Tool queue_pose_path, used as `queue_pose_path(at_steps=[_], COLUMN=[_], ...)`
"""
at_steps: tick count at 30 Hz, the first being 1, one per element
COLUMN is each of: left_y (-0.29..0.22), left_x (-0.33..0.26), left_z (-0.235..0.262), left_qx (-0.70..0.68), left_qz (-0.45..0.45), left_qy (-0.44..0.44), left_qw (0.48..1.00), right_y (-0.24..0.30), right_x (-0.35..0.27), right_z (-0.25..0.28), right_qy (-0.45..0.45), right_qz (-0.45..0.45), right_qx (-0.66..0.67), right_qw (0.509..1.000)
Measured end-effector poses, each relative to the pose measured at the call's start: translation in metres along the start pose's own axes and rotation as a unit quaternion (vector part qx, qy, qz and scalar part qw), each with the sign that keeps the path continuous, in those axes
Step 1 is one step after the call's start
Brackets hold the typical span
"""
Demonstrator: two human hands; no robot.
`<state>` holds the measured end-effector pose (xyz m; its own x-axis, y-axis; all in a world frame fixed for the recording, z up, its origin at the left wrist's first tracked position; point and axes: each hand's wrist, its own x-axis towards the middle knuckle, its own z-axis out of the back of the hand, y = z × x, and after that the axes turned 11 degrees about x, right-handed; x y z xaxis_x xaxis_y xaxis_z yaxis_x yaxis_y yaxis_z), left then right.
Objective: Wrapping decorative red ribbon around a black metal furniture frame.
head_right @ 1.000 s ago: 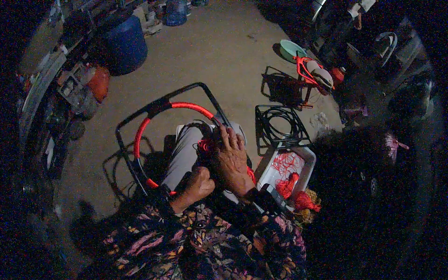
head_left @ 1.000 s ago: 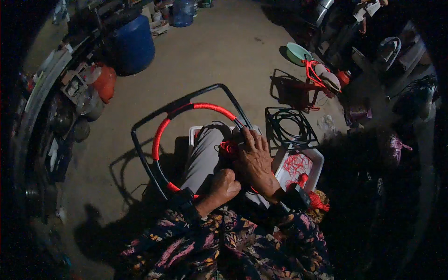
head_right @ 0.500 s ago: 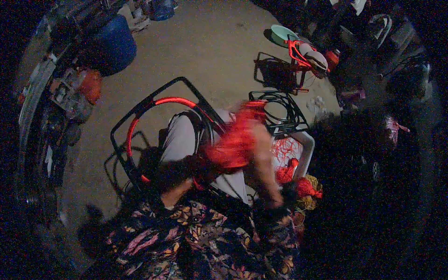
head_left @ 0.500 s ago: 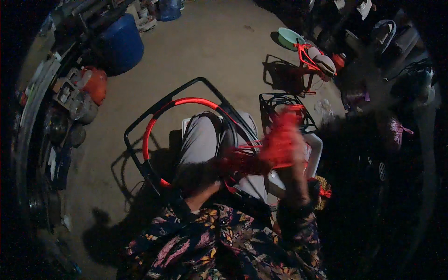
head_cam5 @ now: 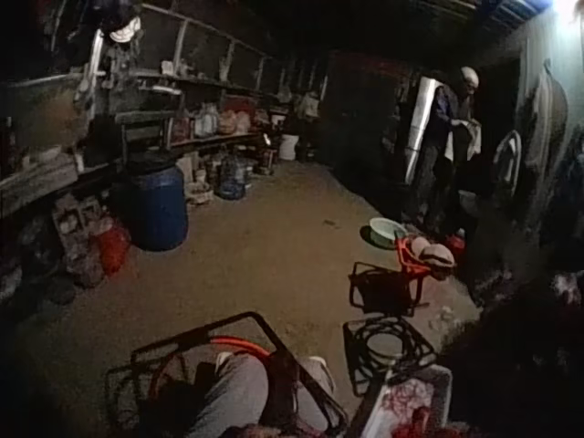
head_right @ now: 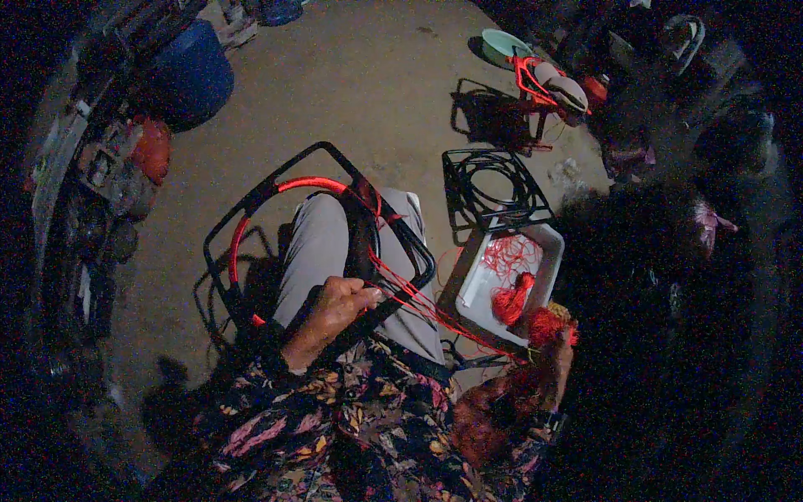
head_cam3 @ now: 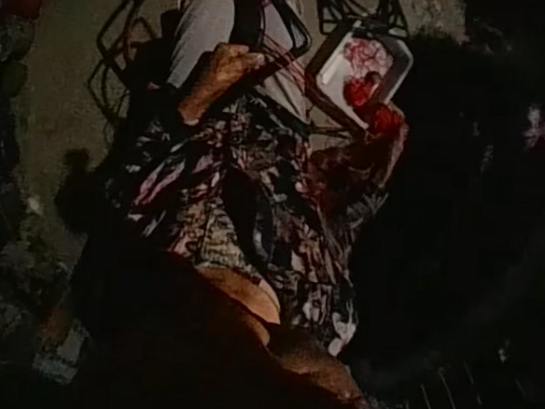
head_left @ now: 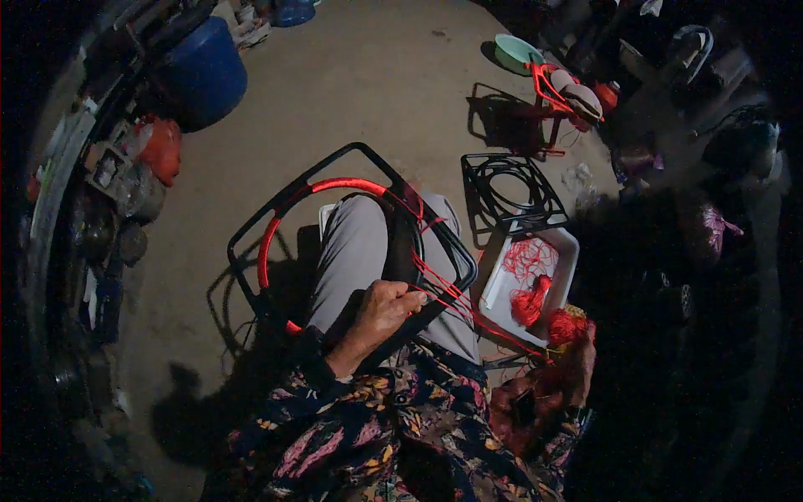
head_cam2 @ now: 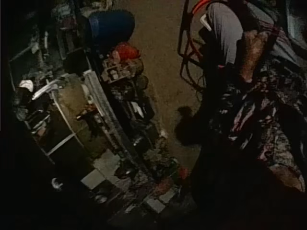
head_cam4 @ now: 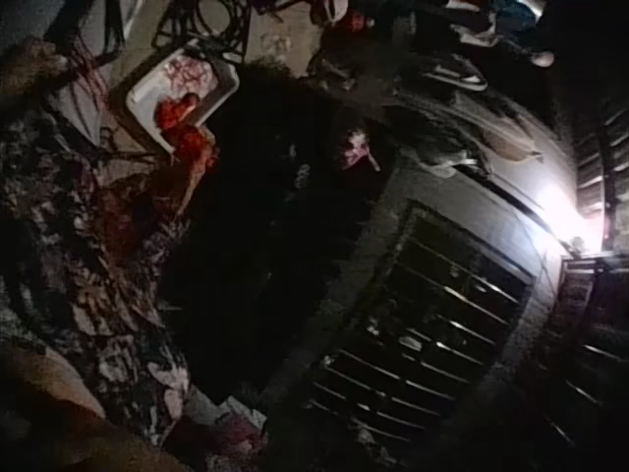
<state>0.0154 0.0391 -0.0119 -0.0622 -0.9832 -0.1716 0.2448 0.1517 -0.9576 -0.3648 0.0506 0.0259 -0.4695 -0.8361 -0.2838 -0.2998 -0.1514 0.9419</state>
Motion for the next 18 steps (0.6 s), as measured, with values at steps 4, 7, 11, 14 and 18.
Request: queue_pose_path(at_steps=[4,7,11,14,18], left_y=[-0.010,-0.022,0.009,0.032,0.003], left_x=[0.003,0.001,0.008,0.009,0.005], left_z=[0.005,0.007,0.000,-0.005,0.003], left_qx=[0.015,-0.016,-0.097,-0.154,-0.131], left_qz=[0.035,0.088,0.091,0.055,0.070], left_qy=[0.005,0.029,0.036,0.029,0.039], left_qw=[0.999,0.996,0.990,0.986,0.988], right_y=[-0.023,-0.040,-0.049,-0.055,-0.060], right_x=[0.018,0.015,-0.023,-0.055,-0.058], right_z=[-0.031,-0.077,-0.135,-0.158,-0.134], right_qy=[0.090,0.159,0.317,0.409,0.407], right_qz=[-0.094,-0.084,-0.016,0.048,0.073], right_qx=[-0.050,-0.144,-0.163,-0.110,-0.107], right_qw=[0.990,0.973,0.934,0.905,0.904])
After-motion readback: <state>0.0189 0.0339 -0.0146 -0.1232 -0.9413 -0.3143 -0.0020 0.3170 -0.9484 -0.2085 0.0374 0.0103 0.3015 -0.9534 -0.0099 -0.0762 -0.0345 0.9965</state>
